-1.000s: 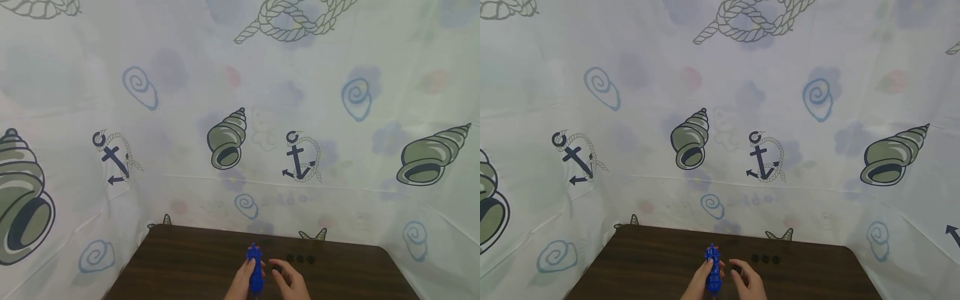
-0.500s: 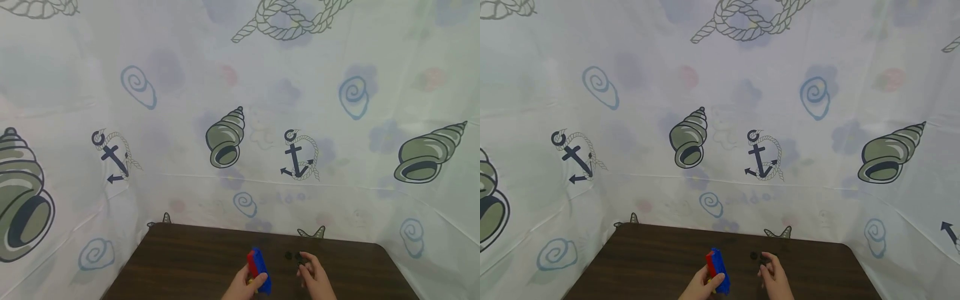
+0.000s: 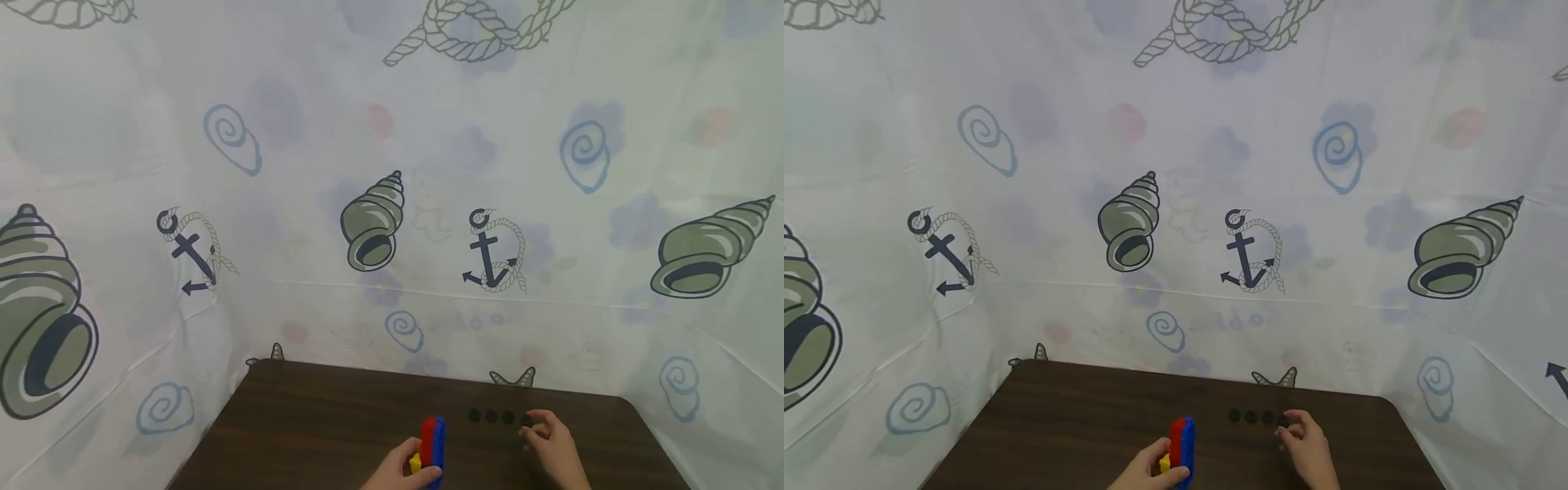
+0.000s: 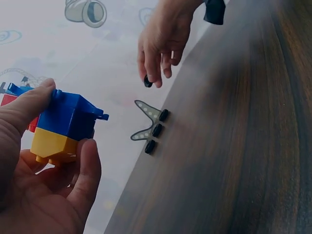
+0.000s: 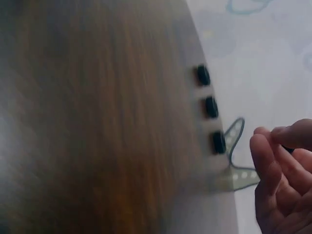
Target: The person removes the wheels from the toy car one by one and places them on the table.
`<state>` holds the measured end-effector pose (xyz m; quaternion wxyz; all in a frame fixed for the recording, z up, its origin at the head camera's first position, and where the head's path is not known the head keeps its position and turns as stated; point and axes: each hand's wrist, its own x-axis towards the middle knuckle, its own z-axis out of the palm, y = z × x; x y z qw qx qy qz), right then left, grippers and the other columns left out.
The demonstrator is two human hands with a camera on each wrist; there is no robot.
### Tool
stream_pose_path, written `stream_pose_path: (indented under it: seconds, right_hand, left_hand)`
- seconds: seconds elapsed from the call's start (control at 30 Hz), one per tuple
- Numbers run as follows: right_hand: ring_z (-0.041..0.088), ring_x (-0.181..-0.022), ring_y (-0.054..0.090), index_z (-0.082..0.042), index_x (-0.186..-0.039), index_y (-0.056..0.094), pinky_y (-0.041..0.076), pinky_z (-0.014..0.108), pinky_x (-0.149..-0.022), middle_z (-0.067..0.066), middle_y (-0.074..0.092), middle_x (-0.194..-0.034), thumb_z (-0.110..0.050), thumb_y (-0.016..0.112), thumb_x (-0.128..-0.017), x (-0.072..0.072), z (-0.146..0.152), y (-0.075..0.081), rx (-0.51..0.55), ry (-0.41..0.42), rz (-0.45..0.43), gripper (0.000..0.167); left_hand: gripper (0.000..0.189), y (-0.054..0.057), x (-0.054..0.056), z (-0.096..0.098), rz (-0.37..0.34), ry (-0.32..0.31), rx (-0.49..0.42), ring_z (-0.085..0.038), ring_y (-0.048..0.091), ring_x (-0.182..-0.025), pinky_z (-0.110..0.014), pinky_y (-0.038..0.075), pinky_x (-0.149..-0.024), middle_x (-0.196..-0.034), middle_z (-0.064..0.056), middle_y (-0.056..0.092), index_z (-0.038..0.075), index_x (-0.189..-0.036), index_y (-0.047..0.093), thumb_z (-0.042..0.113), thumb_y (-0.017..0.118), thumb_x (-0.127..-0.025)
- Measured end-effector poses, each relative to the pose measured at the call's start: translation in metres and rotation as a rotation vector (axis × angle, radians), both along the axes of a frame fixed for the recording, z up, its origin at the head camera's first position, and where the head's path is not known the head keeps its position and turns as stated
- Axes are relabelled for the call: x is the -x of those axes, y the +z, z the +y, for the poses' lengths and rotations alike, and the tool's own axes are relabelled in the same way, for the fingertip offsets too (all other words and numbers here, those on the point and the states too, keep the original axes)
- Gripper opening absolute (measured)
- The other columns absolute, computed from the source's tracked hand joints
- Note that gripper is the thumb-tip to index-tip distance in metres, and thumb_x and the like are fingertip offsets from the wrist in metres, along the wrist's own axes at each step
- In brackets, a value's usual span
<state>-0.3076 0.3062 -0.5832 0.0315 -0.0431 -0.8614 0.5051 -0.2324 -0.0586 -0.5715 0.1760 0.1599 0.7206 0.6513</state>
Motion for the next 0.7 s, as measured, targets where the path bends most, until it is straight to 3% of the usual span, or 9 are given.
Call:
stream_pose_path:
  seconds: [0.3, 0.43, 0.53, 0.7]
  right_hand:
    - [0.025, -0.084, 0.073, 0.007, -0.127, 0.068, 0.057, 0.042, -0.069, 0.017, 0.078, -0.099, -0.019, 0.075, -0.099, 0.026, 0.029, -0.013, -0.168, 0.017, -0.031, 0.039]
    - [0.027, -0.084, 0.071, 0.009, -0.124, 0.068, 0.056, 0.045, -0.069, 0.018, 0.075, -0.099, -0.019, 0.074, -0.098, 0.033, 0.031, -0.017, -0.254, 0.028, -0.049, 0.039]
    - [0.026, -0.081, 0.068, 0.009, -0.124, 0.067, 0.055, 0.045, -0.069, 0.016, 0.072, -0.095, -0.021, 0.072, -0.098, 0.039, 0.028, -0.017, -0.316, 0.029, -0.070, 0.040]
    - [0.026, -0.083, 0.066, 0.007, -0.128, 0.065, 0.054, 0.044, -0.069, 0.018, 0.070, -0.098, -0.023, 0.072, -0.098, 0.047, 0.024, -0.015, -0.360, 0.016, -0.124, 0.044]
  left_hand:
    - [0.057, -0.012, 0.007, -0.006, 0.019, -0.082, -0.129, -0.022, 0.075, -0.103, -0.035, 0.064, -0.085, -0.118, -0.011, 0.072, -0.008, -0.142, 0.048, 0.039, 0.060, -0.111]
    - [0.057, -0.018, 0.012, -0.011, 0.052, -0.119, -0.053, -0.015, 0.074, -0.103, -0.030, 0.062, -0.084, -0.118, -0.001, 0.071, -0.003, -0.142, 0.049, 0.045, 0.056, -0.112]
    - [0.054, -0.016, 0.011, -0.012, 0.048, -0.111, -0.017, -0.014, 0.073, -0.102, -0.031, 0.062, -0.087, -0.117, 0.000, 0.072, 0.000, -0.140, 0.052, 0.045, 0.058, -0.111]
    - [0.043, -0.008, 0.002, -0.010, -0.005, -0.055, -0.032, -0.023, 0.074, -0.101, -0.038, 0.063, -0.088, -0.115, -0.009, 0.072, 0.001, -0.134, 0.058, 0.035, 0.066, -0.109]
